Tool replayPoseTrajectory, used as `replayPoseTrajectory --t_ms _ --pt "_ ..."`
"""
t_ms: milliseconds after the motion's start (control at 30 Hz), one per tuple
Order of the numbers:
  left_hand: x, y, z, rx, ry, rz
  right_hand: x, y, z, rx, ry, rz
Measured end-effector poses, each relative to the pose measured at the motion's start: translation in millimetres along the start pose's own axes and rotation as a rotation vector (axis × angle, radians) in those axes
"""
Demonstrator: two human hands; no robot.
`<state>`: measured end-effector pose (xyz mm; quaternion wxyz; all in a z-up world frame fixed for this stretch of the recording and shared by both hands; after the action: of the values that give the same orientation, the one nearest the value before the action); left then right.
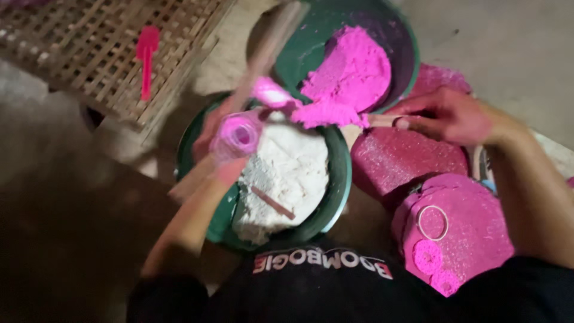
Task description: The person uses a wooden mallet and a circular metal mold to press pink and white powders into a woven tray, forming round decorative discs. The person repeatedly fills the mold with pink powder, taps it with the mallet, then adds white powder to create a two-toned pattern before moving the finished discs aside.
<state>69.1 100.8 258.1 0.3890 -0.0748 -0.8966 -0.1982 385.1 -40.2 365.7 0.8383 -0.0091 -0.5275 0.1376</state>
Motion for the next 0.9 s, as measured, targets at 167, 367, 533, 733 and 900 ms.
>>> replayPoseTrajectory --t_ms 167,367,533,733,900 --pt "-33 -8 -87 -0.510 -0.008 0.134 6 21 74 -0.270 -0.714 0.230" --pt "-64 -28 -82 -0.495 -0.516 0.623 -53 18 175 0.303 -1.033 -0.165" --pt "-24 -15 -61 -0.526 -0.233 0.464 -33 -20 138 -0.062 -0.946 0.218" --pt "-8 -10 -62 -0.414 -0.269 0.262 4 10 193 0.063 -0.851 -0.027" --pt "-35 -11 -56 -0.309 -0.186 0.396 -57 25 193 0.180 -0.894 -0.045"
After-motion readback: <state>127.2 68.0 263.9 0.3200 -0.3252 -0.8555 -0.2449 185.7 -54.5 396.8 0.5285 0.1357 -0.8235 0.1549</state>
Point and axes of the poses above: each hand's wrist, its own y-axis towards the middle knuckle, its own x-axis out of the back of the hand, z = x × y, the point moved 8 cm from there along y, towards the middle knuckle, and after that the axes turned 3 degrees about -y, right-handed, at the moved point
